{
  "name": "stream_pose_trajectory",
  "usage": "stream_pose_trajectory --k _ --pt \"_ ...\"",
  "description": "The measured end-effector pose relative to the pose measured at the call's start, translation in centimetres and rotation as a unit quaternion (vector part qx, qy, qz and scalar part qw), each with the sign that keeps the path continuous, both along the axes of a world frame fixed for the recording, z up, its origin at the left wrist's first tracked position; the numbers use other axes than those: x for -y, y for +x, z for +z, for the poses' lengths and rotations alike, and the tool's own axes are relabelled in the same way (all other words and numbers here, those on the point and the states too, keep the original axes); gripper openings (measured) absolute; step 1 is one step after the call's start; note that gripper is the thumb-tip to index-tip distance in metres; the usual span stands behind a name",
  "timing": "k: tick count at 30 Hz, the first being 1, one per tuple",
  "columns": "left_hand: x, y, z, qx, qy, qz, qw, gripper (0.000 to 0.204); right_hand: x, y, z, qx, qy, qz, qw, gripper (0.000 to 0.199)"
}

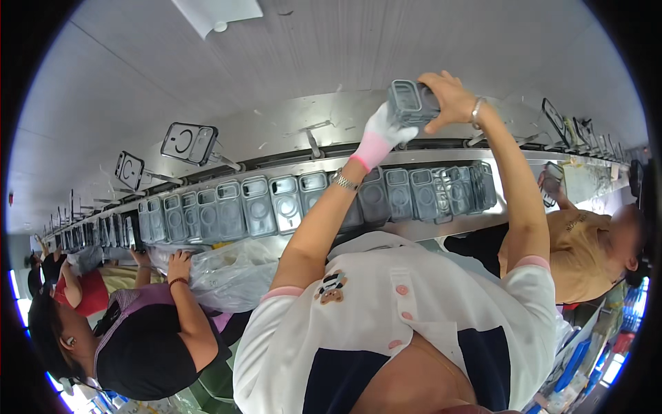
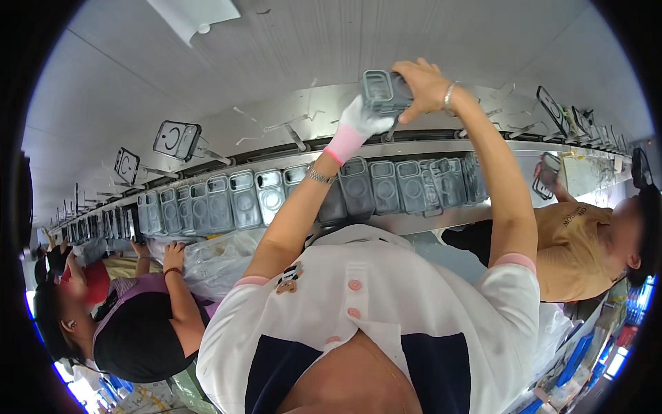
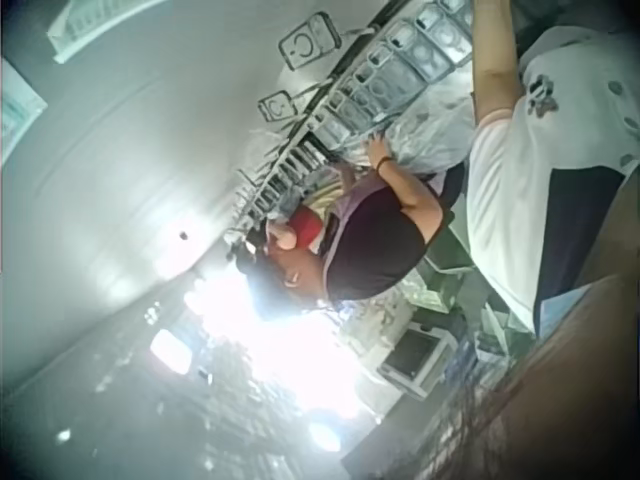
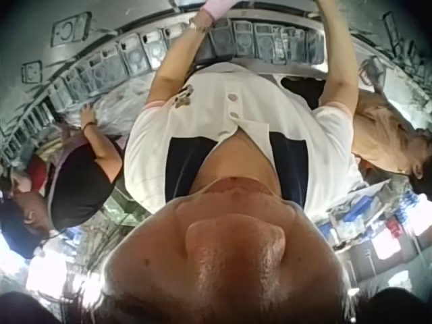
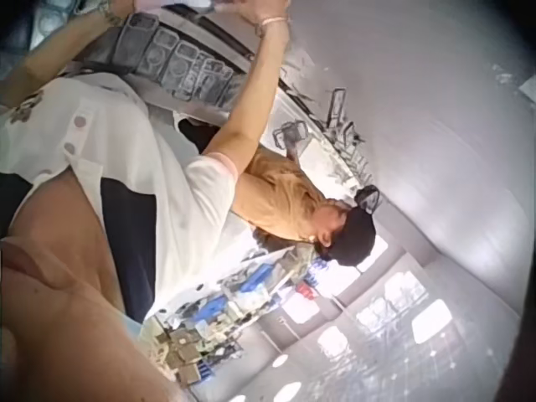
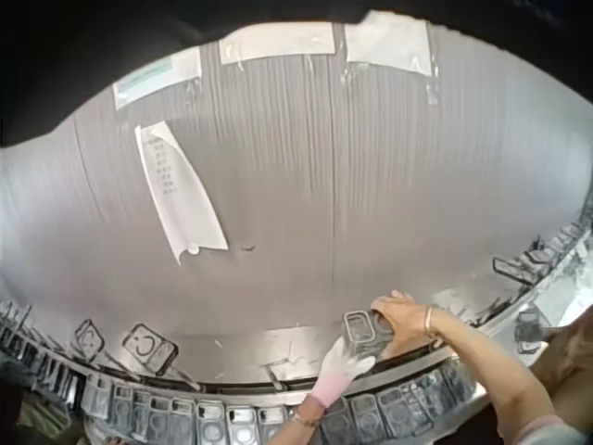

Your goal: The person repeatedly removes phone cases from a conveyor line and stacks them together by hand.

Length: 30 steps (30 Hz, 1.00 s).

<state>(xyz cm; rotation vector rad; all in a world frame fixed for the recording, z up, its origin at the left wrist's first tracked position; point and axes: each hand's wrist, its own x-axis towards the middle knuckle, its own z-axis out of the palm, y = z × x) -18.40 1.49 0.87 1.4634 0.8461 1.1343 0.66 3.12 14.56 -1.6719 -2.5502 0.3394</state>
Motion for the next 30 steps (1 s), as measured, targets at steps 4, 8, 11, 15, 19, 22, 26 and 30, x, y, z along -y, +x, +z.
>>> stream_pose_trajectory --k 4,8,11,15,19,22,26,30 --pt "1.5 -7.2 -5.3 -0.142 -0.105 -0.156 0.972 0.046 -0.3 4.9 0.8 -0.123 0.042 -0.08 0.988 0.101" --pt "5.4 -18.1 -5.7 0.029 -0.23 -0.033 0.972 0.038 0.7 3.6 1.3 -0.303 0.043 -0.11 0.946 0.103" --pt "5.6 -25.3 -4.4 0.088 -0.254 0.111 0.957 0.047 0.9 -1.6 2.0 -0.42 -0.045 -0.035 0.906 0.099" --pt "3.7 -35.1 -4.9 0.046 -0.096 0.439 0.892 0.082 -0.7 -11.6 2.7 -0.459 -0.056 0.078 0.883 0.097" --pt "1.0 -41.5 -1.3 -0.241 0.034 0.651 0.719 0.12 -1.0 -22.0 3.2 -0.521 -0.16 0.165 0.822 0.092" --pt "0.0 -39.3 2.7 0.012 0.044 0.561 0.827 0.123 -1.9 -27.2 2.4 -0.551 -0.185 0.207 0.787 0.09" --pt "0.6 -36.0 -1.8 -0.134 0.151 0.582 0.788 0.104 -4.2 -29.7 0.9 -0.573 -0.171 0.257 0.759 0.09" --pt "0.7 -38.4 2.3 0.134 0.03 0.484 0.864 0.048 -6.2 -30.3 1.7 -0.521 -0.169 0.181 0.817 0.089"
